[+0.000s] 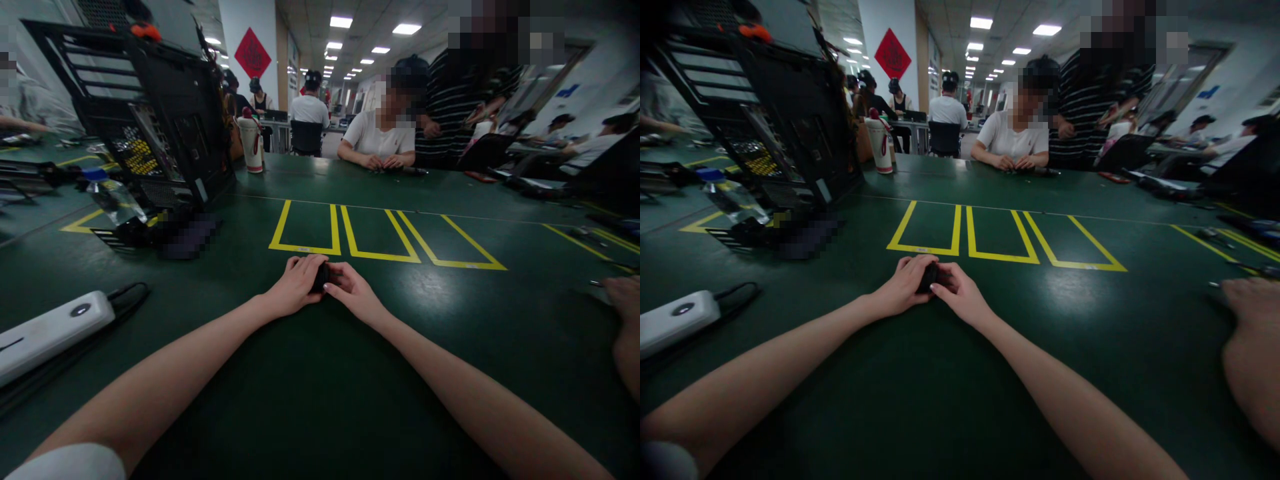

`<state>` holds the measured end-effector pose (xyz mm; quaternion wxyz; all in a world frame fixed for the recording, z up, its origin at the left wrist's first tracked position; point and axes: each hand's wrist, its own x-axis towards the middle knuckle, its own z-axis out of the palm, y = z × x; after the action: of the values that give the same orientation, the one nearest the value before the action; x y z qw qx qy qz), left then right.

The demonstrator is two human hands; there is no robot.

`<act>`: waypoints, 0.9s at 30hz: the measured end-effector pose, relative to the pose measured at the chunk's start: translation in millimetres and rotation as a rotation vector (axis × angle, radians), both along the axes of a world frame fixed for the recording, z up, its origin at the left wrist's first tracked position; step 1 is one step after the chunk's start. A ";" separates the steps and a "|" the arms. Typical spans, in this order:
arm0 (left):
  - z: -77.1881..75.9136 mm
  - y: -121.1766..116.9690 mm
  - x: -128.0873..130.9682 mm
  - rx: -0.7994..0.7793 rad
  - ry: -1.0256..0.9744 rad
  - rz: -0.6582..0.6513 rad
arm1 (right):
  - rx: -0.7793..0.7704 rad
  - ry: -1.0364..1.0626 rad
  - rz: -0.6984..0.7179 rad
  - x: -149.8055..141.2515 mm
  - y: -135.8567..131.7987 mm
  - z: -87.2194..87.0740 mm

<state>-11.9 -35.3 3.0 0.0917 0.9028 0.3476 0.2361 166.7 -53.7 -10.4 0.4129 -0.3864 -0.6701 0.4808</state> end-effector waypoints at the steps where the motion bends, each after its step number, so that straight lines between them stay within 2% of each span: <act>1: -0.1 0.0 0.0 0.002 -0.002 -0.002 | 0.010 0.019 0.001 -0.6 -0.1 -0.4; 6: 0.5 -0.7 -0.5 0.009 -0.004 -0.014 | 0.014 0.062 -0.008 -2.2 -0.9 0.3; 13: 2.0 -1.2 -0.3 -0.008 0.007 -0.009 | -0.032 -0.044 -0.047 -0.2 -0.1 2.9; 21: 3.7 -2.0 -0.7 -0.007 0.009 -0.013 | 0.001 0.058 -0.002 -2.2 -2.7 2.8; 27: 0.5 -0.4 -0.1 -0.003 0.002 -0.008 | -0.003 0.010 -0.040 -1.5 -0.8 2.9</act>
<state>-12.0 -35.7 3.5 0.0935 0.9044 0.3443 0.2342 165.2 -54.5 -7.5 0.4253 -0.3979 -0.6592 0.4756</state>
